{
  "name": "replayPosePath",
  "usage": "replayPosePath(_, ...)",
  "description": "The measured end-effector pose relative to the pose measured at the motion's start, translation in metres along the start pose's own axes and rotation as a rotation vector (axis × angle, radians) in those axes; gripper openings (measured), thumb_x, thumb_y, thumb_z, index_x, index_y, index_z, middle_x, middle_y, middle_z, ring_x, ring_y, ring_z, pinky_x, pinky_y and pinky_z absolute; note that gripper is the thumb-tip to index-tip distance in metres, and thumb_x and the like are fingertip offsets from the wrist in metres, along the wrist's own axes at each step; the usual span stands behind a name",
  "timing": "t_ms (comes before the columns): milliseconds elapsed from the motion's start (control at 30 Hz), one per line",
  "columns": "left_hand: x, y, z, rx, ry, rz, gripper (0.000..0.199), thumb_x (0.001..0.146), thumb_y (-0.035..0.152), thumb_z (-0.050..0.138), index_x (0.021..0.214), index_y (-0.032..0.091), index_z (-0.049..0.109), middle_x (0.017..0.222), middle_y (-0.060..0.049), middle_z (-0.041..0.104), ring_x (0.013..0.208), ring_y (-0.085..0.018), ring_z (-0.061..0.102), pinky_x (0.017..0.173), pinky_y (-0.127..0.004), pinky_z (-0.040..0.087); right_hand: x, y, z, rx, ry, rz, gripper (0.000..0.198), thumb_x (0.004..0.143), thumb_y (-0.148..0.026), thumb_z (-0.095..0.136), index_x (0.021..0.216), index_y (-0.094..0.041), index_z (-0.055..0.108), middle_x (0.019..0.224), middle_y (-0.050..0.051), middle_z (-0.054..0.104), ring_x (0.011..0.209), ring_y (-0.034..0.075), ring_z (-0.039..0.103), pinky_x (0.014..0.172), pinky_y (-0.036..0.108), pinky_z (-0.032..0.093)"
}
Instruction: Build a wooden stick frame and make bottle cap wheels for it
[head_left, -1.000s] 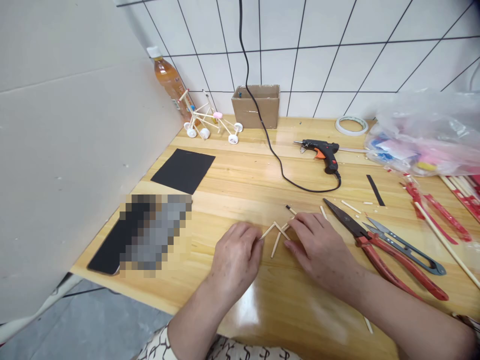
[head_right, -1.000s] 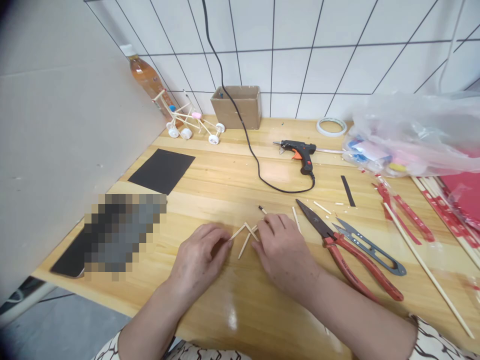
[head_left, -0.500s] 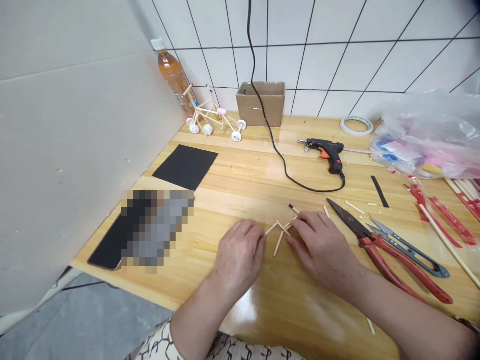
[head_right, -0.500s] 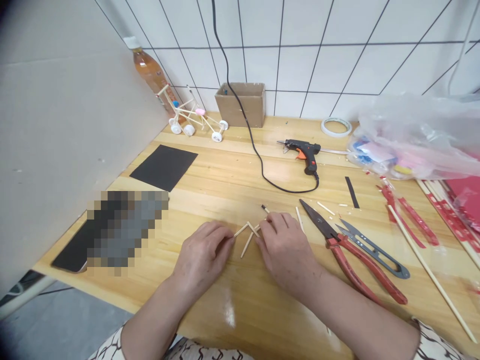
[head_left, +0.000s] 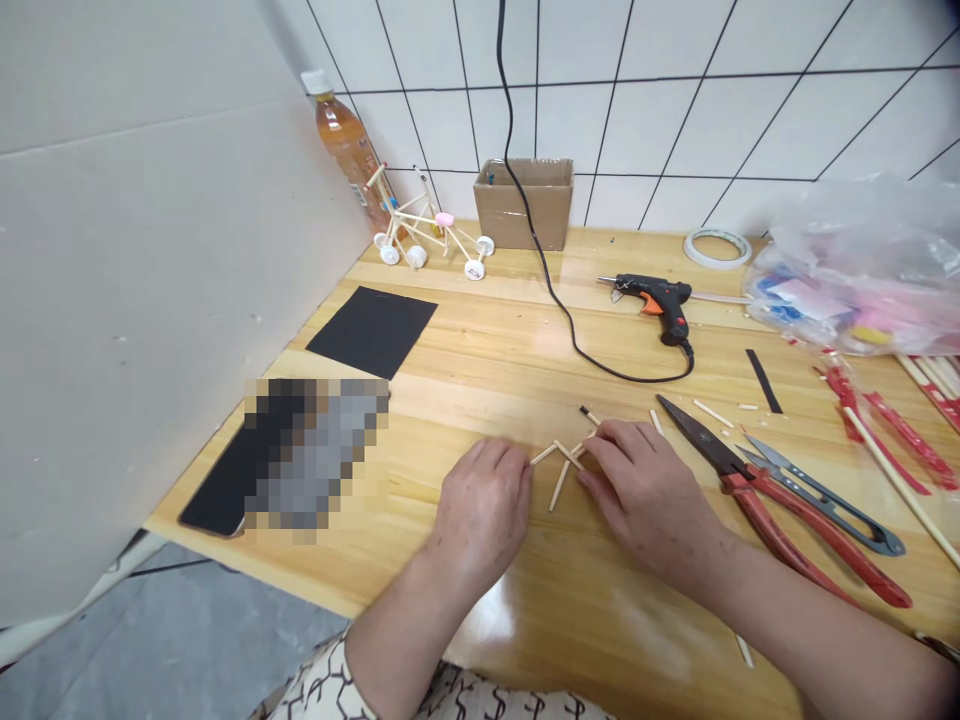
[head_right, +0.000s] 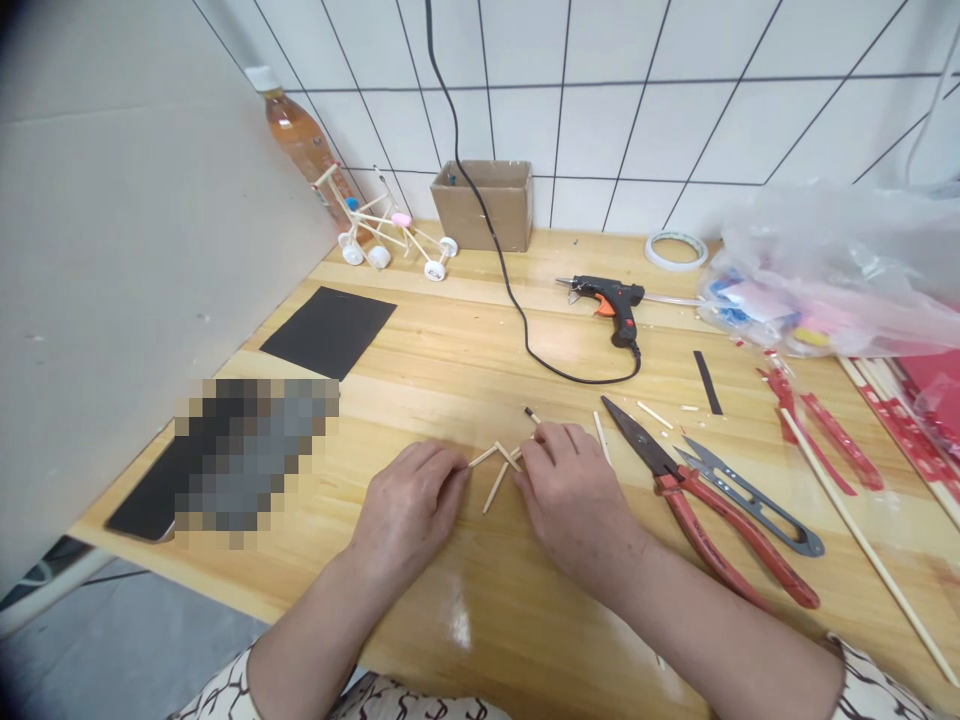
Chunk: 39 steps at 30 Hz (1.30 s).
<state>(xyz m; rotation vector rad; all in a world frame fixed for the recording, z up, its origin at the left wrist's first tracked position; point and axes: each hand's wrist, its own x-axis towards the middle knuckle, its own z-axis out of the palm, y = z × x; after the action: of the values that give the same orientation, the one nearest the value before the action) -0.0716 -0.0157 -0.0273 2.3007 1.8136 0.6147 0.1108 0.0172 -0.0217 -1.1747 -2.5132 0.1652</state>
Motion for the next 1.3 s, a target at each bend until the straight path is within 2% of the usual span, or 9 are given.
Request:
replayPosePath(567, 0.0009, 0.0001, 0.0006, 0.029, 0.006, -0.003, 0.017, 0.086, 0.015, 0.044, 0.077, 0.017, 0.058, 0.075, -0.004, 0.061, 0.073, -0.019, 0.056, 0.065, -0.029, 0.046, -0.0005, 0.0002, 0.0013, -0.020, 0.022, -0.013, 0.016, 0.084, -0.016, 0.050, 0.090, -0.008, 0.062, 0.089, 0.014, 0.057, 0.087, 0.026, 0.050, 0.076, 0.039, 0.043)
replayPosePath(1300, 0.0004, 0.0002, 0.0007, 0.011, 0.009, -0.013, 0.017, 0.086, 0.016, 0.044, 0.078, 0.017, 0.059, 0.076, -0.004, 0.062, 0.075, -0.019, 0.057, 0.066, -0.029, 0.047, -0.0005, 0.0004, 0.0007, -0.010, -0.013, 0.002, 0.018, 0.086, -0.017, 0.047, 0.090, -0.009, 0.062, 0.090, 0.014, 0.057, 0.087, 0.025, 0.050, 0.076, 0.039, 0.043)
